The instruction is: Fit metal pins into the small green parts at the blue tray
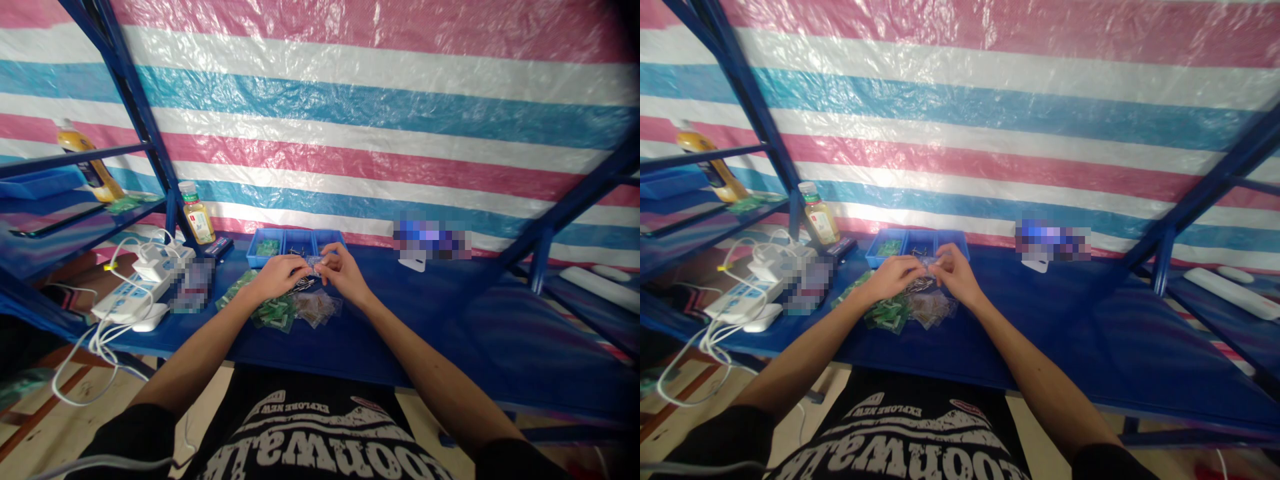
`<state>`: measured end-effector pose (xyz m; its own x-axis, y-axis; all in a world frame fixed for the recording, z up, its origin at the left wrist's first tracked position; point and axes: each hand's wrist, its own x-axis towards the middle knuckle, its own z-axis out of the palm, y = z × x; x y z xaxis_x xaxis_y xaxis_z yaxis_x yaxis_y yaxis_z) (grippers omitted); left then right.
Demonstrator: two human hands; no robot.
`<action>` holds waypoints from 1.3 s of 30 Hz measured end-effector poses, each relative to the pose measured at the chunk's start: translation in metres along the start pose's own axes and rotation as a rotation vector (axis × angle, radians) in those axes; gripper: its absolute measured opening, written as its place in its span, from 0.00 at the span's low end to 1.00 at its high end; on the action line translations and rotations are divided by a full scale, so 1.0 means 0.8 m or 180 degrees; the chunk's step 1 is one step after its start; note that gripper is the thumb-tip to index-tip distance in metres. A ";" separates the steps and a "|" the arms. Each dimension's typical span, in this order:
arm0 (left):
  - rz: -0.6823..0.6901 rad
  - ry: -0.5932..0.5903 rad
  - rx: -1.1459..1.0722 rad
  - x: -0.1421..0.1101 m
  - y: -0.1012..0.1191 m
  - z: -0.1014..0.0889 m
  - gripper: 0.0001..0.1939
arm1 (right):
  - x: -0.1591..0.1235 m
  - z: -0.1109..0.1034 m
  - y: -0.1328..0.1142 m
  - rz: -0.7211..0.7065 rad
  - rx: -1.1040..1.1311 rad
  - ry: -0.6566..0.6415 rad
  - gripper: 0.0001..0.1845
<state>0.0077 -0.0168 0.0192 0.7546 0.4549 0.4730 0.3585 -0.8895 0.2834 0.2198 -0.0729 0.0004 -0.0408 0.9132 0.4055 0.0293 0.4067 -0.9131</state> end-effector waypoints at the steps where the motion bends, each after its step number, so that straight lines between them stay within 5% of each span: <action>1: -0.0009 0.0010 0.0008 0.000 0.000 0.000 0.18 | 0.000 -0.001 -0.003 -0.0012 0.0034 -0.0006 0.24; 5: -0.0079 0.0065 0.0017 0.000 0.003 -0.004 0.19 | 0.005 -0.009 -0.004 -0.0044 -0.0028 0.0095 0.20; 11: -0.0186 0.0102 0.0038 0.001 0.004 -0.010 0.19 | 0.014 -0.026 0.001 0.0099 0.0116 0.0901 0.26; 15: -0.0284 0.0104 0.0022 0.001 0.002 -0.012 0.18 | 0.014 -0.029 0.004 0.0569 0.0257 0.0664 0.38; 19: -0.0389 0.0062 -0.0018 0.001 0.002 -0.012 0.17 | 0.013 -0.025 0.009 0.0602 0.0000 0.0293 0.22; 24: -0.0447 0.0118 0.0028 0.000 0.003 -0.012 0.17 | 0.000 -0.009 0.008 0.0127 -0.0765 -0.0576 0.17; 30: -0.0558 0.0272 0.0026 -0.001 0.002 -0.012 0.17 | -0.022 0.025 -0.006 -0.1083 -0.2070 -0.1524 0.10; 34: -0.0546 0.0280 0.0007 -0.001 0.001 -0.011 0.17 | -0.027 0.033 -0.011 -0.1518 -0.2313 -0.1676 0.12; 39: -0.0472 0.0282 -0.0060 -0.002 0.000 -0.010 0.16 | -0.027 0.030 -0.007 -0.1551 -0.2496 -0.1600 0.10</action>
<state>0.0021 -0.0173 0.0251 0.6424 0.5839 0.4963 0.4514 -0.8117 0.3707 0.1969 -0.0954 -0.0043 -0.6266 0.6038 0.4927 0.5295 0.7938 -0.2993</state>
